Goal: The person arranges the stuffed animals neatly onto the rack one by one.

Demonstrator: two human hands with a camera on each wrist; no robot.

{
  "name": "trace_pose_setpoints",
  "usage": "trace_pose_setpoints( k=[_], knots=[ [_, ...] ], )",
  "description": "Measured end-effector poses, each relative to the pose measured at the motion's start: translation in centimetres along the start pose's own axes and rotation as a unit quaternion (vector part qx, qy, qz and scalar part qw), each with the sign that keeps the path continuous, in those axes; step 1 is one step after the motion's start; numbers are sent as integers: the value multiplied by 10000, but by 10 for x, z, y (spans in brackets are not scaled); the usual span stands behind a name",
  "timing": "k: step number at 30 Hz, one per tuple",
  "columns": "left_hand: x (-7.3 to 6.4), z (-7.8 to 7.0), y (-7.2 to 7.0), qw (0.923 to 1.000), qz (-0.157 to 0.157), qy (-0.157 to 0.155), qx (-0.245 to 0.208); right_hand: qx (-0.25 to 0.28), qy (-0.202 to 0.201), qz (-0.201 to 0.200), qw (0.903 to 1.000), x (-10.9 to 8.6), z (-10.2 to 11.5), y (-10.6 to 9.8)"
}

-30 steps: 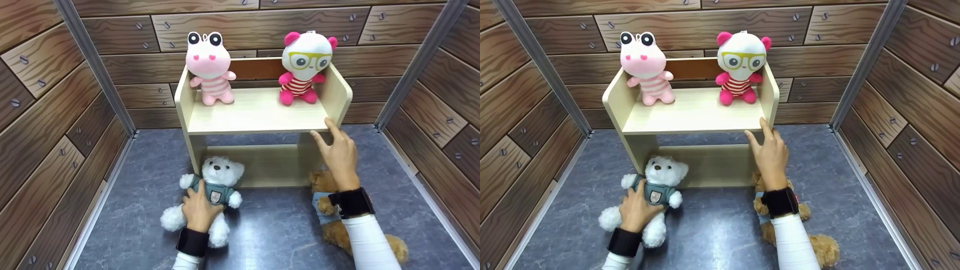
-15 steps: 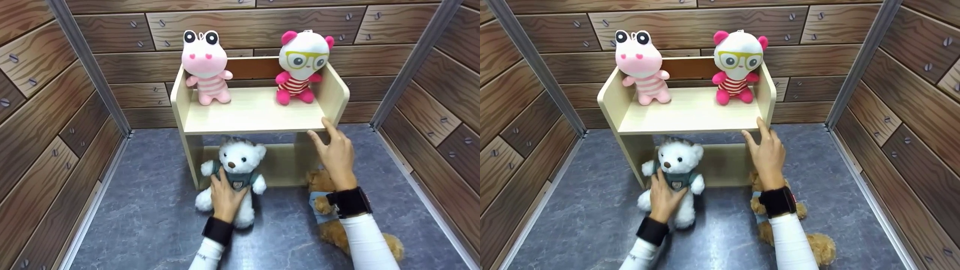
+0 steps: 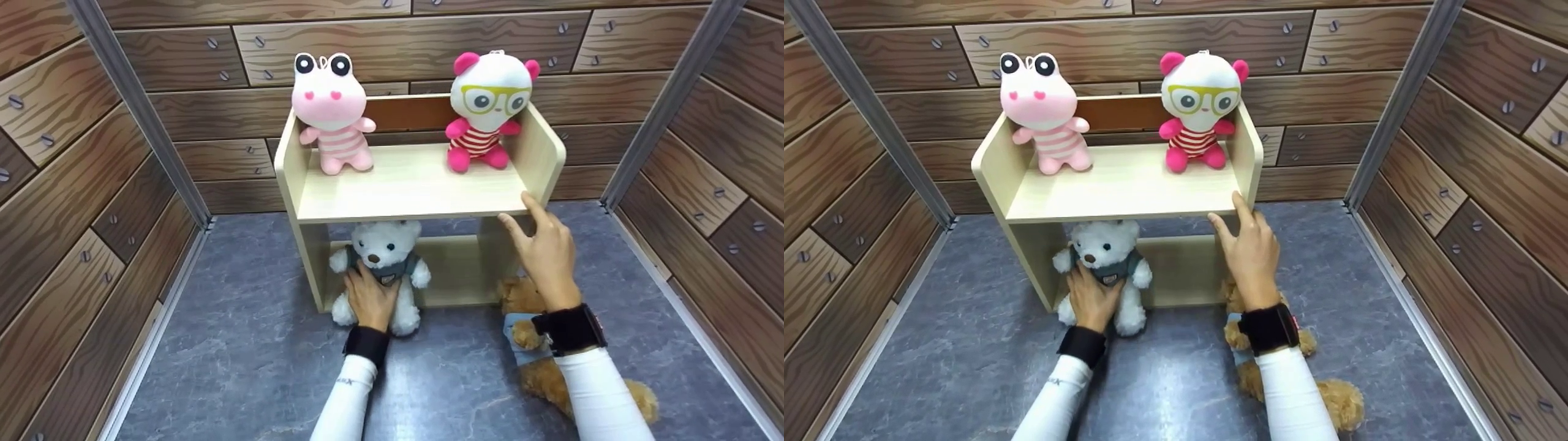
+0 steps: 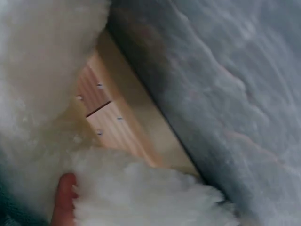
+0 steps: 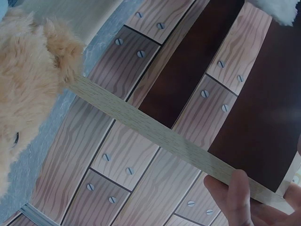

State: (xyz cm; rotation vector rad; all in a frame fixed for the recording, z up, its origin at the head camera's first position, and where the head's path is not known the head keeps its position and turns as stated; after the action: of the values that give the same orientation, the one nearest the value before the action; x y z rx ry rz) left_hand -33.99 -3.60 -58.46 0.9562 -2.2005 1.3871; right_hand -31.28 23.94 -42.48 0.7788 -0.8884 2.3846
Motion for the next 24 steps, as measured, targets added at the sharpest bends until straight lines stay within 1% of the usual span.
trace_pose_setpoints(
  k=[5,9,14,18,21,24],
  knots=[
    [7,-1,14,9997,173,-150,-78,14,31,43,10000,0,0,-3],
    [12,-4,24,9990,307,-216,-233,-45,99,75,9999,0,-1,-6],
    [19,-5,35,9989,278,-162,-351,-45,193,119,9997,-1,-1,-7],
    [29,-3,43,9983,306,-103,-482,12,145,125,9998,0,0,-4],
    [38,-1,47,9970,527,-133,-549,60,43,55,10000,0,0,-1],
    [48,0,48,9932,933,-314,-619,98,-41,-6,9999,0,0,1]
  ],
)
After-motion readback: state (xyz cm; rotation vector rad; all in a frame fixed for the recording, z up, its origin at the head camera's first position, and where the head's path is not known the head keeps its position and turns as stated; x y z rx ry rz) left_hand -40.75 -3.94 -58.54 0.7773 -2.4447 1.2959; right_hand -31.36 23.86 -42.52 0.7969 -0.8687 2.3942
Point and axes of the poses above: each hand's wrist, its own x-axis towards the middle knuckle, its own y-axis out of the palm, z = x × y, the point moved 1 cm from there along x, towards the middle knuckle, and after that the axes turned 13 degrees about x, right-handed, at the moved point
